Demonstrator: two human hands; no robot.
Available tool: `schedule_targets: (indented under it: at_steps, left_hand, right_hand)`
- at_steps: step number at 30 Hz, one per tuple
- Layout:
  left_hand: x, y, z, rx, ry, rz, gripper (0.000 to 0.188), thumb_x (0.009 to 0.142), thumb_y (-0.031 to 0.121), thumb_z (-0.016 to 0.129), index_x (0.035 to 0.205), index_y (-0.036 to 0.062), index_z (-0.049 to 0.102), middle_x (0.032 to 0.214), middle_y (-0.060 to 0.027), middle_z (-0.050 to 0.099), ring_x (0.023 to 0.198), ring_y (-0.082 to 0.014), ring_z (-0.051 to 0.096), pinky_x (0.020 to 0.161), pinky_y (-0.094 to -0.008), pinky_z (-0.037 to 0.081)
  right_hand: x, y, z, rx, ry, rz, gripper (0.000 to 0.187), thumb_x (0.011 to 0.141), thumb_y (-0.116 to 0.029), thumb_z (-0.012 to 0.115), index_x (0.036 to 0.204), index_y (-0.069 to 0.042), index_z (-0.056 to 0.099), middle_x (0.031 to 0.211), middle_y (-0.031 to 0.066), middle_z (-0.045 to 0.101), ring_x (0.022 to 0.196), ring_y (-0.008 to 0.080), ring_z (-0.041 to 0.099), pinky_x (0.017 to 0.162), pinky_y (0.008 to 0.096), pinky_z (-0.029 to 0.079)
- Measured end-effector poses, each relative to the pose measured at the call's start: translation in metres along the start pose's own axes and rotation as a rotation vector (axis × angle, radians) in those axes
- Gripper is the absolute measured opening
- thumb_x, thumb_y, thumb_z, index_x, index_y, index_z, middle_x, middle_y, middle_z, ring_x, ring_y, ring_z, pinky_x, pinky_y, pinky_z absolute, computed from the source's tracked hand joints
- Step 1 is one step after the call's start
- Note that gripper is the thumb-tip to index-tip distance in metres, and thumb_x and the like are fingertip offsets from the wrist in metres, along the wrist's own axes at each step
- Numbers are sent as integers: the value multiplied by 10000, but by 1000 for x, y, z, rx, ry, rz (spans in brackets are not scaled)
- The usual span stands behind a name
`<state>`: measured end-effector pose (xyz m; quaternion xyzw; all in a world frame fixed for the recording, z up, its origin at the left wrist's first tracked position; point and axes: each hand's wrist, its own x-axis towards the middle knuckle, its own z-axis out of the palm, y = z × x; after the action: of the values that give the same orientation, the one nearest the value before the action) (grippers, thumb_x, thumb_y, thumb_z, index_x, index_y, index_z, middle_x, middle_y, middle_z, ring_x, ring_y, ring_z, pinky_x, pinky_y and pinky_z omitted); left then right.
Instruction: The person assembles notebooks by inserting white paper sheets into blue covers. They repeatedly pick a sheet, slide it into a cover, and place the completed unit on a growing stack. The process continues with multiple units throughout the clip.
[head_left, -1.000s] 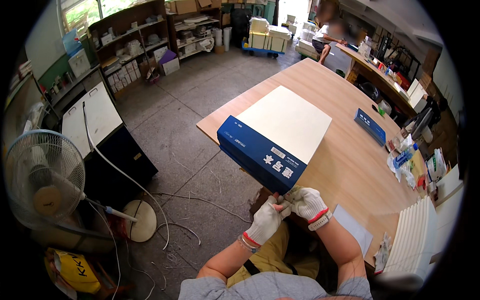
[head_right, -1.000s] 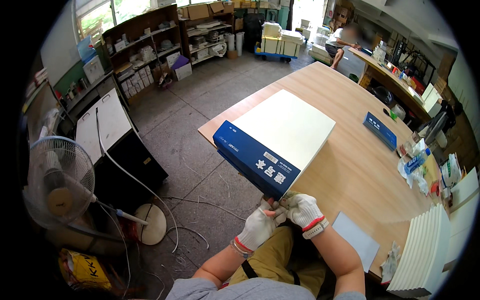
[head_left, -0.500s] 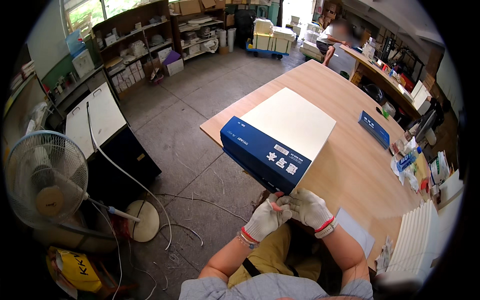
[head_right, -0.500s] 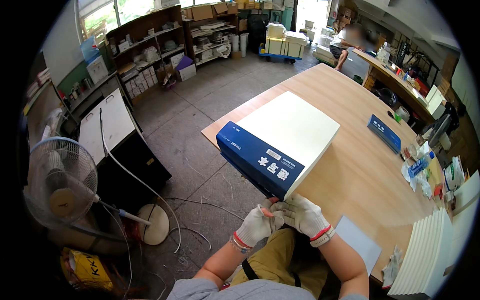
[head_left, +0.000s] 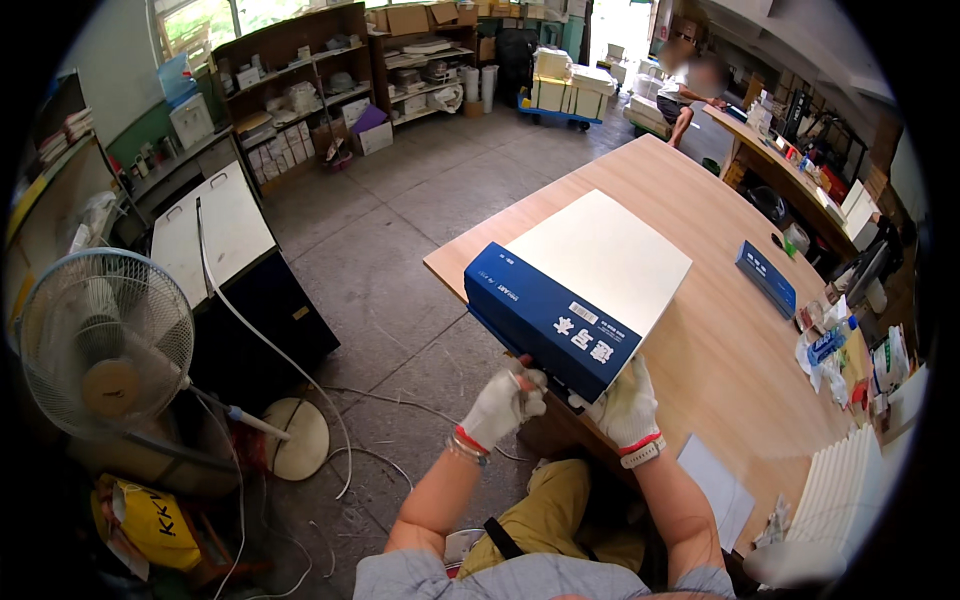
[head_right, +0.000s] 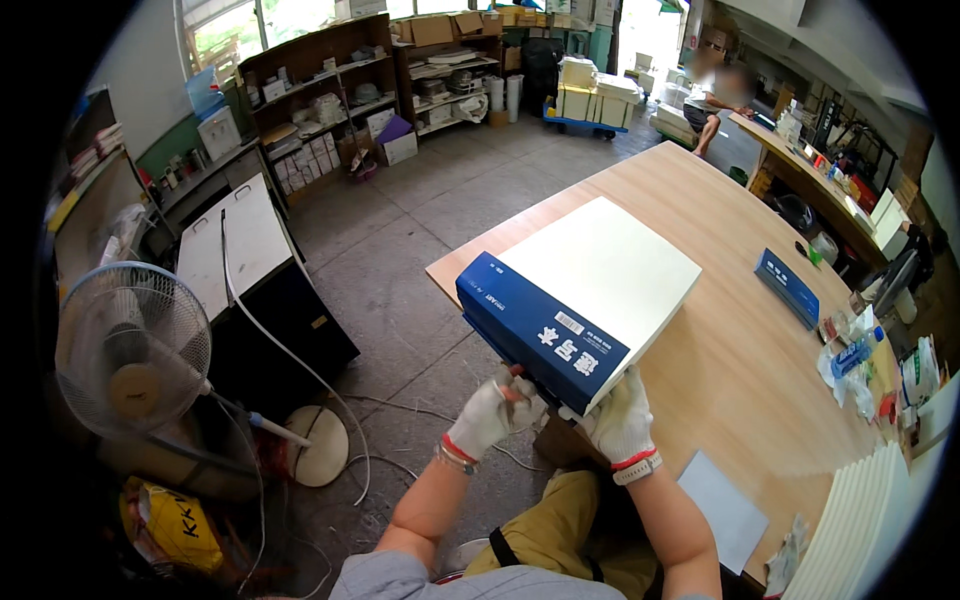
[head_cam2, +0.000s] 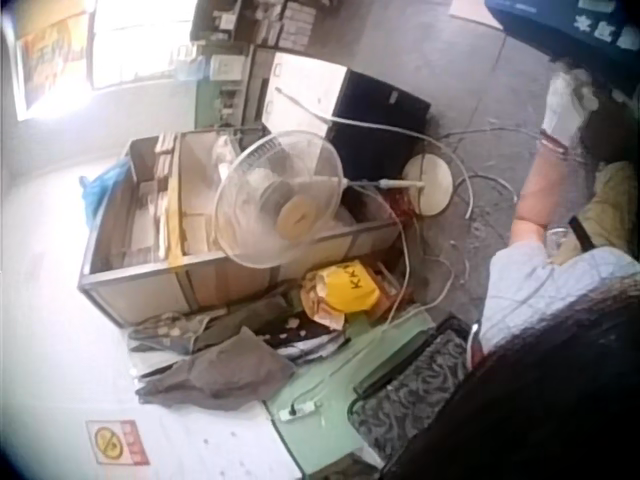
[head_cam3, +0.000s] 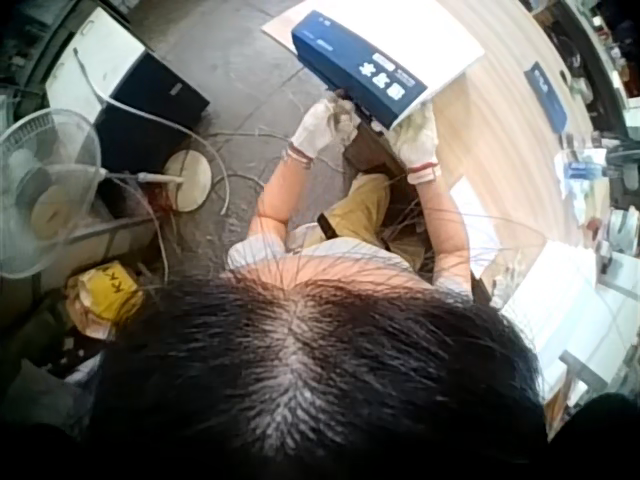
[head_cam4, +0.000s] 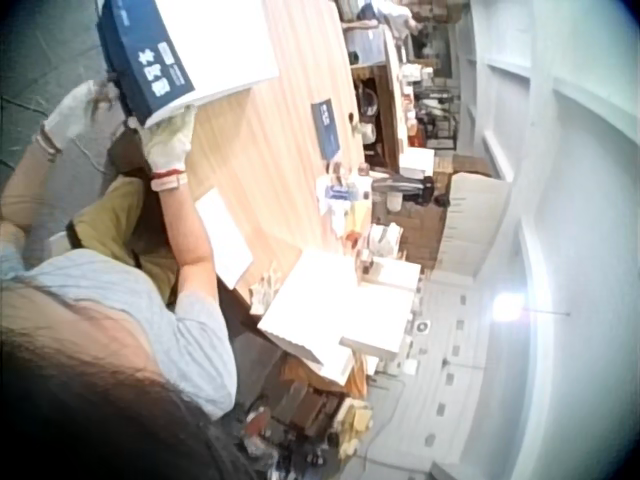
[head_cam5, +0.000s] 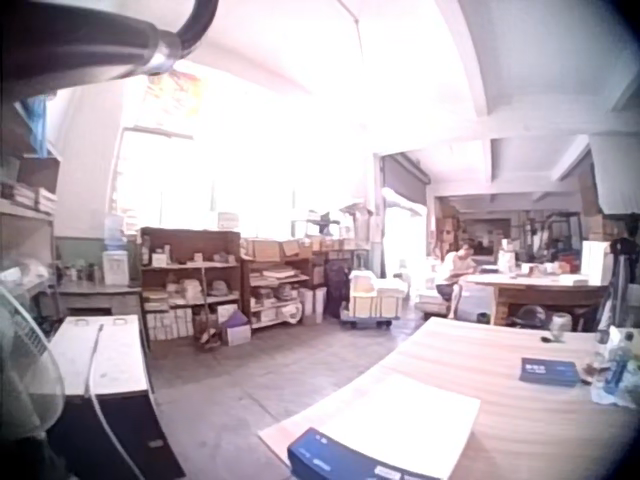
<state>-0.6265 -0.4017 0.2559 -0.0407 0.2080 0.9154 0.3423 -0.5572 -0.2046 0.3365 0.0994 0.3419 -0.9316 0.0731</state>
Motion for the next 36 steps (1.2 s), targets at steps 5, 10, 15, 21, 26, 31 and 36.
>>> schedule_targets:
  at_steps: [5, 10, 15, 21, 26, 31, 36]
  left_hand:
    - [7, 13, 5, 335, 156, 279, 392, 834, 0, 461, 1209, 97, 400, 867, -50, 544, 653, -131, 515, 534, -273, 466]
    - [19, 31, -8, 44, 39, 206, 369, 843, -6, 440, 1202, 69, 405, 852, -35, 523, 611, -88, 465, 505, -195, 415]
    - [17, 42, -9, 156, 24, 162, 341, 848, -27, 426, 1177, 62, 422, 825, -19, 513, 592, -76, 439, 479, -170, 380]
    - [22, 48, -17, 60, -51, 176, 297, 854, -26, 445, 1132, 62, 501, 837, -26, 549, 586, -93, 443, 500, -179, 395]
    - [21, 49, -24, 34, -90, 146, 353, 825, -42, 457, 1153, 71, 524, 853, -35, 565, 589, -109, 459, 504, -189, 399]
    - [18, 45, -22, 30, -87, 158, 360, 811, -37, 471, 1151, 66, 531, 866, -37, 572, 586, -104, 453, 503, -191, 393]
    - [22, 36, -31, 528, 65, 443, 406, 821, -15, 472, 1226, 5, 503, 943, -67, 567, 697, -149, 507, 618, -254, 460]
  right_hand:
    - [16, 13, -6, -124, 185, -127, 717, 934, -627, 382, 1395, -78, 376, 1349, 117, 510, 1198, 294, 542, 919, 546, 482]
    - [14, 11, -2, 73, -47, -99, 757, 902, -668, 420, 1402, -101, 378, 1355, 110, 508, 1200, 297, 542, 924, 516, 492]
    - [25, 22, -8, 185, -83, -165, 721, 928, -615, 434, 1403, -75, 375, 1355, 136, 506, 1217, 326, 528, 959, 494, 485]
    - [30, 34, -6, 321, 26, -170, 638, 949, -575, 431, 1395, -122, 396, 1360, 136, 500, 1203, 323, 536, 975, 480, 481]
    - [26, 35, 4, 254, 34, -183, 723, 908, -664, 406, 1410, -144, 382, 1398, 181, 447, 1219, 383, 505, 989, 541, 454]
    - [22, 55, 14, 371, -135, -101, 914, 824, -780, 403, 1440, -108, 333, 1415, 237, 399, 1214, 505, 451, 946, 619, 439]
    - [30, 58, 9, 369, -113, -145, 930, 812, -780, 428, 1439, -103, 317, 1382, 228, 438, 1196, 466, 486, 950, 602, 451]
